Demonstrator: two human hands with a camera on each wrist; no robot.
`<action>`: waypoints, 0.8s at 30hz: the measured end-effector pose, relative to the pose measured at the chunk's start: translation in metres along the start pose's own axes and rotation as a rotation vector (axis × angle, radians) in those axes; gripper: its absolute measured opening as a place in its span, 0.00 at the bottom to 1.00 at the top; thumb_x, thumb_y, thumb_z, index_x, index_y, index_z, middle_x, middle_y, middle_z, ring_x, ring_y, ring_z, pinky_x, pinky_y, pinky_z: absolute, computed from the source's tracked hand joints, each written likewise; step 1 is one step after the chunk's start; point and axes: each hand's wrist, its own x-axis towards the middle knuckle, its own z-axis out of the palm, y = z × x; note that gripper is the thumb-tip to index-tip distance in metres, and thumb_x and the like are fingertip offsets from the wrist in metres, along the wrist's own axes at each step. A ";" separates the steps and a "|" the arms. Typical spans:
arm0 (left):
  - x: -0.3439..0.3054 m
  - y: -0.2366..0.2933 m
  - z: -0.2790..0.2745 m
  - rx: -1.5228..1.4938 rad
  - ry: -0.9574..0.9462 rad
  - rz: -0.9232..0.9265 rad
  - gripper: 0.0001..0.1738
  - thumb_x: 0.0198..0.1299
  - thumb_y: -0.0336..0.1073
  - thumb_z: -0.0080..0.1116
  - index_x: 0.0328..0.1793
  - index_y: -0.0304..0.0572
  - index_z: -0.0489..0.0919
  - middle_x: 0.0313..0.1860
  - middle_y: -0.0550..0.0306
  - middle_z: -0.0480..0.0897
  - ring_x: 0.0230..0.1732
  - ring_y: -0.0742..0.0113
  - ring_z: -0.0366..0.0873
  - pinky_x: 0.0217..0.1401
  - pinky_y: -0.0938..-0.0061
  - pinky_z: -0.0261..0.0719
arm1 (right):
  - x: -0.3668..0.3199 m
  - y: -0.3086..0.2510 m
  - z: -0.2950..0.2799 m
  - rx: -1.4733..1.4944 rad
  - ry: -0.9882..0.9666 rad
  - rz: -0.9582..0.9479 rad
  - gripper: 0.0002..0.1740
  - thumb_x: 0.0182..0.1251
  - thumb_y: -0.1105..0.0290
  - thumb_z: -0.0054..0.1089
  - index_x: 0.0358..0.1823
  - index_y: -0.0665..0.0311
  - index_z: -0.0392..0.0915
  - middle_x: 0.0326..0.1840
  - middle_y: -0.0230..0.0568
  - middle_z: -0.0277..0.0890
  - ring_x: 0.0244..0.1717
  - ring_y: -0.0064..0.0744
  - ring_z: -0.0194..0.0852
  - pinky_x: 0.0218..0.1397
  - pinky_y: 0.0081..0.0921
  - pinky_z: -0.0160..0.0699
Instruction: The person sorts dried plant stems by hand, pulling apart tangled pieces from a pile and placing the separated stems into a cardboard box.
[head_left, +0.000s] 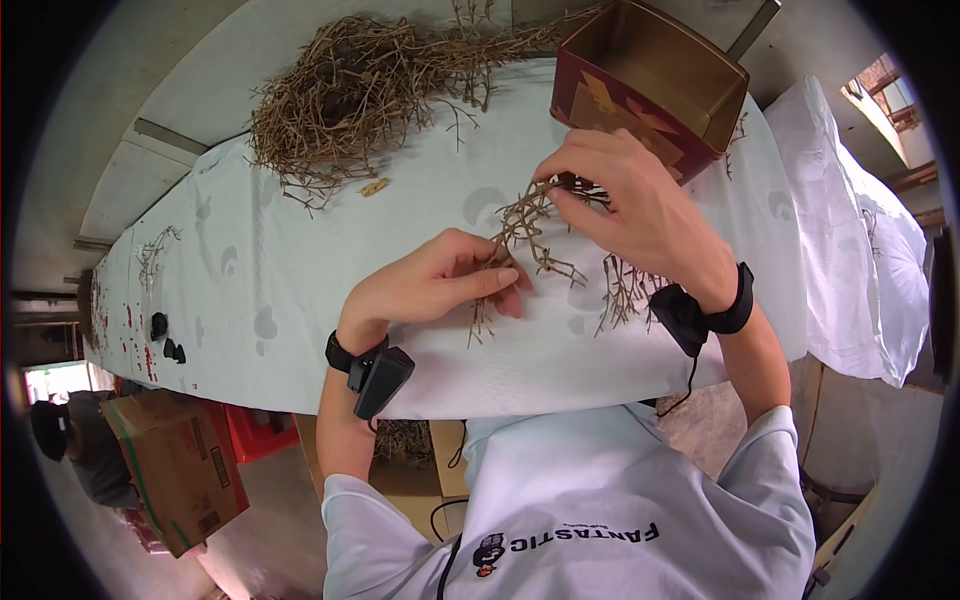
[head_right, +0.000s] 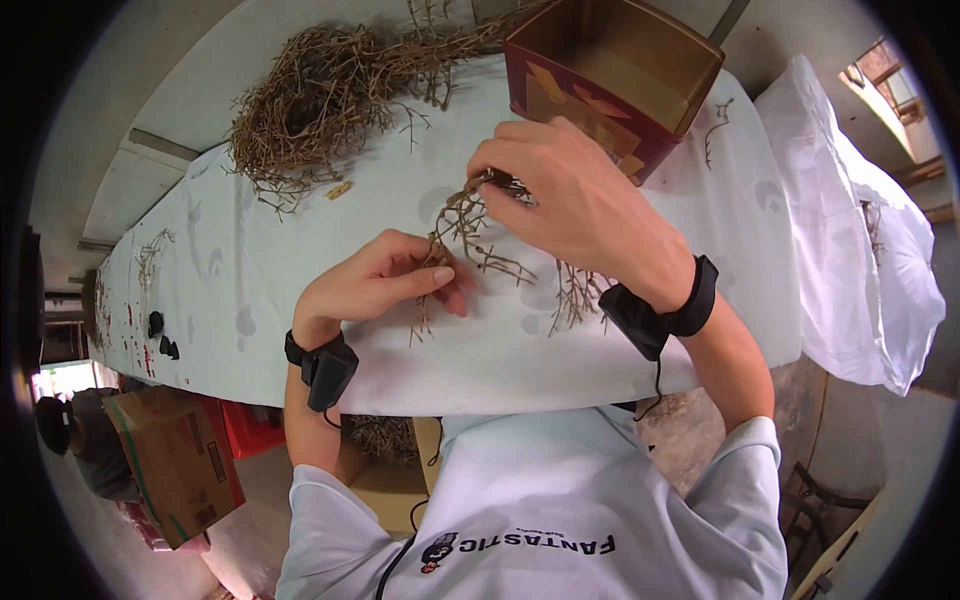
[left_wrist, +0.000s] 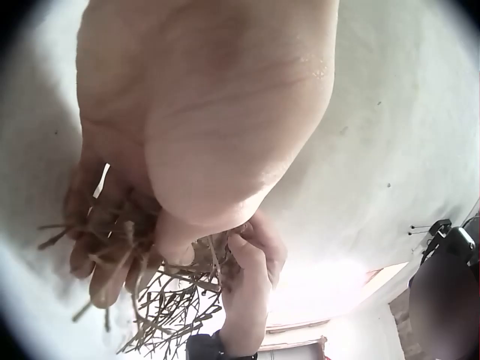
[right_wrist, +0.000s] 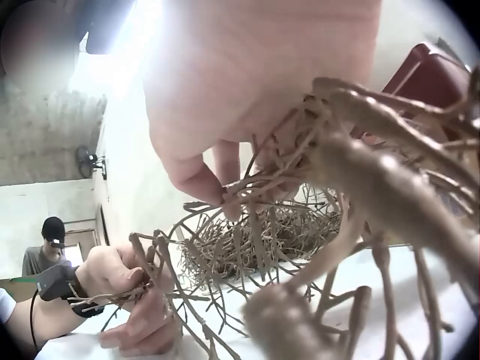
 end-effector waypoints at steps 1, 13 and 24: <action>-0.001 -0.003 -0.001 0.070 -0.040 0.009 0.14 0.76 0.37 0.53 0.49 0.29 0.80 0.38 0.57 0.85 0.38 0.74 0.80 0.45 0.79 0.78 | 0.000 -0.001 -0.001 -0.003 -0.018 0.011 0.07 0.63 0.74 0.61 0.42 0.67 0.80 0.42 0.44 0.78 0.42 0.45 0.73 0.51 0.36 0.70; -0.001 0.024 0.019 0.708 0.279 -0.076 0.15 0.63 0.36 0.61 0.29 0.31 0.77 0.20 0.50 0.77 0.23 0.56 0.72 0.29 0.64 0.70 | -0.003 0.016 -0.002 0.086 -0.012 -0.294 0.12 0.68 0.66 0.61 0.33 0.70 0.78 0.34 0.47 0.72 0.36 0.45 0.70 0.43 0.39 0.67; 0.020 -0.022 0.029 1.052 0.642 0.211 0.14 0.56 0.34 0.65 0.22 0.34 0.79 0.18 0.42 0.77 0.22 0.42 0.75 0.28 0.57 0.72 | -0.011 -0.013 -0.008 0.038 -0.447 -0.040 0.18 0.73 0.63 0.56 0.27 0.69 0.71 0.21 0.50 0.70 0.27 0.56 0.68 0.32 0.45 0.65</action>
